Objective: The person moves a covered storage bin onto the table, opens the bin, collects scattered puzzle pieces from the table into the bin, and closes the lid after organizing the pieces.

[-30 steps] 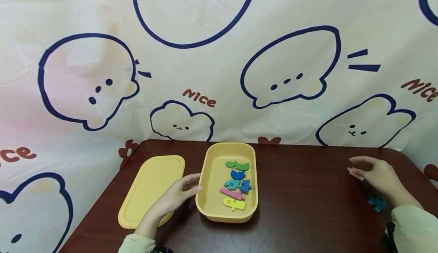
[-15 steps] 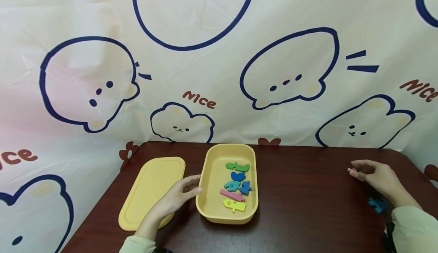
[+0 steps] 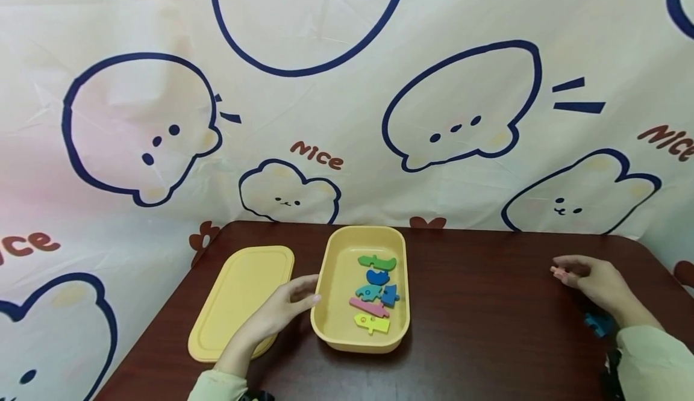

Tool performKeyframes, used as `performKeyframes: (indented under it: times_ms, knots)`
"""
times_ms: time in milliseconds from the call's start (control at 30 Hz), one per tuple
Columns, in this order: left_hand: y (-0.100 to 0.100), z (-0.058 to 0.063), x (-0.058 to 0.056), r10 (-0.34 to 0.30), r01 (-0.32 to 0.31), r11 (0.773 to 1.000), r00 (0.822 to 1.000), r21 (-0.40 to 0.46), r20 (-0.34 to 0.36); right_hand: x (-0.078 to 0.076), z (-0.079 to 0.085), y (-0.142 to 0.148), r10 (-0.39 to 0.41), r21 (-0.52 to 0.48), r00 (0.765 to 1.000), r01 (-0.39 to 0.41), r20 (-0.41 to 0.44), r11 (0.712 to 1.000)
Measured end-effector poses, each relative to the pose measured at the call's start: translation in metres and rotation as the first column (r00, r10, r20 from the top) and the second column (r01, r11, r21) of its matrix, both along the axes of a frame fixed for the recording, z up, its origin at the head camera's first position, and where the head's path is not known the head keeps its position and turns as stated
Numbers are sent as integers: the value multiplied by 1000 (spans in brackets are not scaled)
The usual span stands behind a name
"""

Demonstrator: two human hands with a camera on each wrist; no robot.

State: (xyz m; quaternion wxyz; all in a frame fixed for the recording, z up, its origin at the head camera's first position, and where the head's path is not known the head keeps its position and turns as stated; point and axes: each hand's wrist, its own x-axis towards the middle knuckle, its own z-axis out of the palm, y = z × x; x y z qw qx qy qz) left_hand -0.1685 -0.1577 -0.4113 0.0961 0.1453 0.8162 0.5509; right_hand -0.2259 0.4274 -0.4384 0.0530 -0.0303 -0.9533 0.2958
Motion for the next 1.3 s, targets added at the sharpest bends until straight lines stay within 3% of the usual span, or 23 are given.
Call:
performKeyframes:
  times_ms: [400, 733, 1100, 1300]
  knots:
    - [2, 0, -1, 9, -9, 1000, 1000, -24, -4, -1, 7, 0, 16, 43, 998, -18, 57, 999]
    - [1, -2, -1, 10, -10, 1000, 1000, -13, -19, 0, 9, -3, 23, 74, 1000, -23, 6, 997]
    - [0, -2, 0, 21, -21, 1000, 1000, -7, -11, -1, 29, -18, 52, 102, 997, -46, -59, 994]
    - [1, -1, 1, 12, -12, 1000, 1000, 4, 1, 5, 32, -31, 78, 93, 993, -70, -90, 993]
